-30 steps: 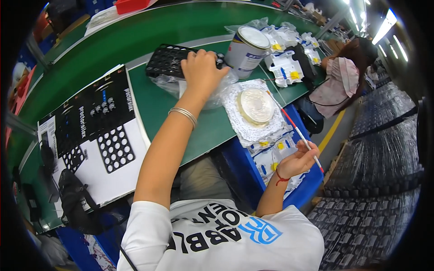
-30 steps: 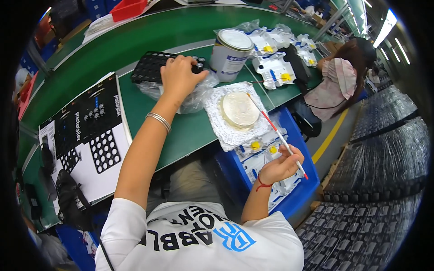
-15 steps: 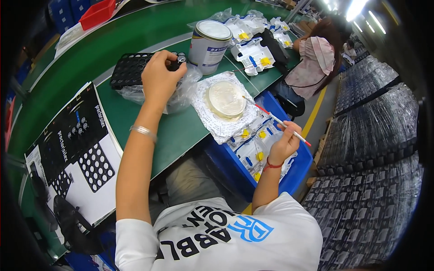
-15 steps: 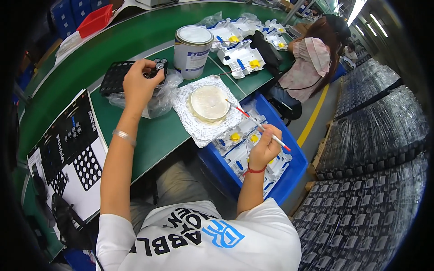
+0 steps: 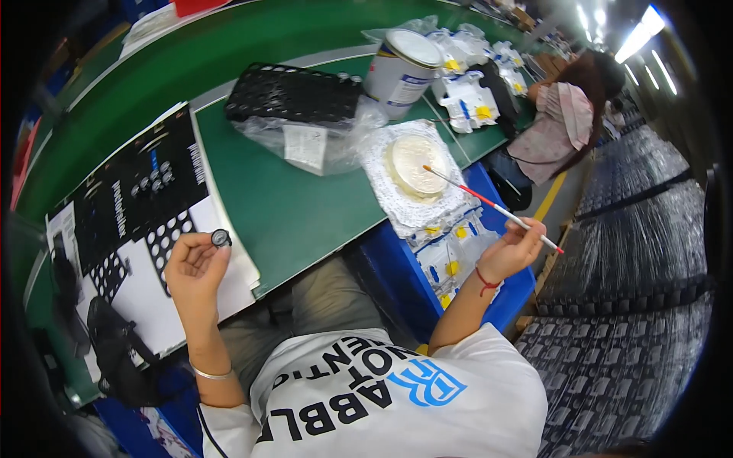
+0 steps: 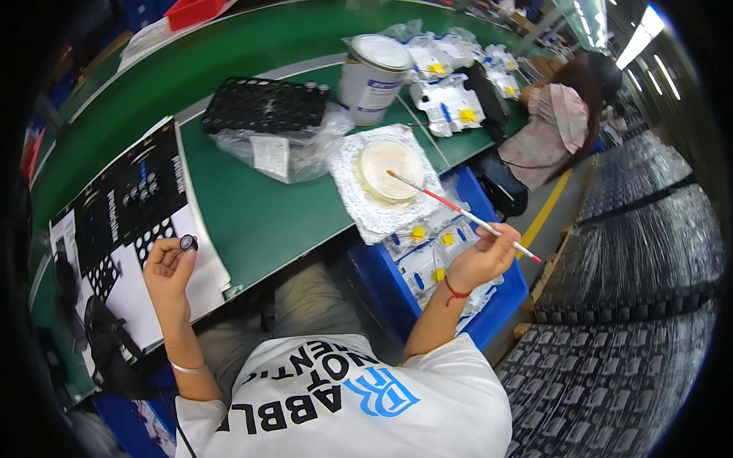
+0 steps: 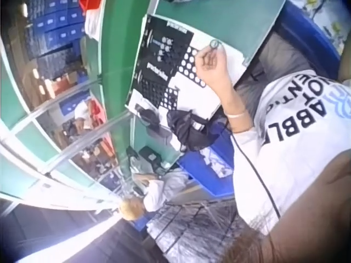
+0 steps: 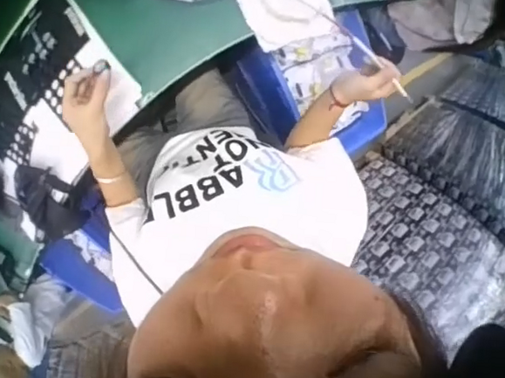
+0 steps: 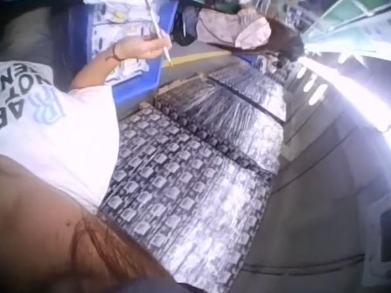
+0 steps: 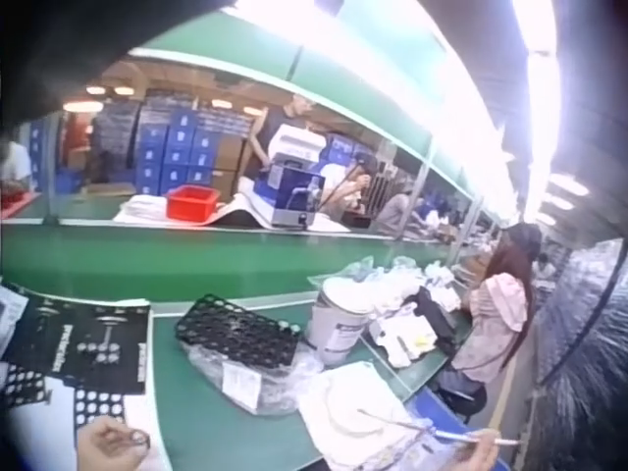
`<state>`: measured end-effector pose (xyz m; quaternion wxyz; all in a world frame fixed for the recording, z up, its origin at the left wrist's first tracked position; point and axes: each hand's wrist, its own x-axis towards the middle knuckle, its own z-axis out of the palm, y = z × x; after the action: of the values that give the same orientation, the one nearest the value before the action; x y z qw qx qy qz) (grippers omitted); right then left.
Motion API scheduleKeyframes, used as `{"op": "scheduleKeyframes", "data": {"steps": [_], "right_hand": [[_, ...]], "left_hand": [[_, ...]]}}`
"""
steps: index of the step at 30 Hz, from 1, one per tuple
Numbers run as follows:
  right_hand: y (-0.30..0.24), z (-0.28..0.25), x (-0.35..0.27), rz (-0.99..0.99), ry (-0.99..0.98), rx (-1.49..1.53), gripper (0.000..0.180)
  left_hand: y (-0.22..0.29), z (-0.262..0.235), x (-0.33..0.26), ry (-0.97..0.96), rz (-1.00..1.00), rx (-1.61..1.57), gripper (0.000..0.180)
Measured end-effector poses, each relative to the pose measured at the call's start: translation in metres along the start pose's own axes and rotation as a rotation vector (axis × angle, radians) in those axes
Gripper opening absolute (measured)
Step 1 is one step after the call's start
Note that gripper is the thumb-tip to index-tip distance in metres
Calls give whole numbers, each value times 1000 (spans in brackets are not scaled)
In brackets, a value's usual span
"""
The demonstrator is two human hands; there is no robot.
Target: Applying a coating or paint to small cylindrical components using a brush on an assembly line.
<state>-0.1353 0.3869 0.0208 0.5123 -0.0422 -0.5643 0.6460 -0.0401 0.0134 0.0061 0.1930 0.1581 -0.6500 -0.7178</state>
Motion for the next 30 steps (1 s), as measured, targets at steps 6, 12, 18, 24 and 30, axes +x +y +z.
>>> {"op": "scheduleKeyframes", "data": {"steps": [6, 12, 18, 24, 30], "right_hand": [[-8, 50, -81, 606, -347, 633, 25], [-18, 81, -143, 524, -779, 657, 25], [-24, 91, -148, 475, -859, 607, 23], [-26, 93, -150, 407, -889, 569, 24], [-23, 94, -150, 343, -893, 532, 26]], "left_hand": [[-28, -40, -9, 74, -157, -243, 20], [-21, -46, -9, 8, -192, -297, 17], [-21, -50, -11, -11, -179, -329, 15], [-23, -50, -11, -12, -192, -342, 15], [-23, -51, -11, -43, -167, -410, 14]]}}
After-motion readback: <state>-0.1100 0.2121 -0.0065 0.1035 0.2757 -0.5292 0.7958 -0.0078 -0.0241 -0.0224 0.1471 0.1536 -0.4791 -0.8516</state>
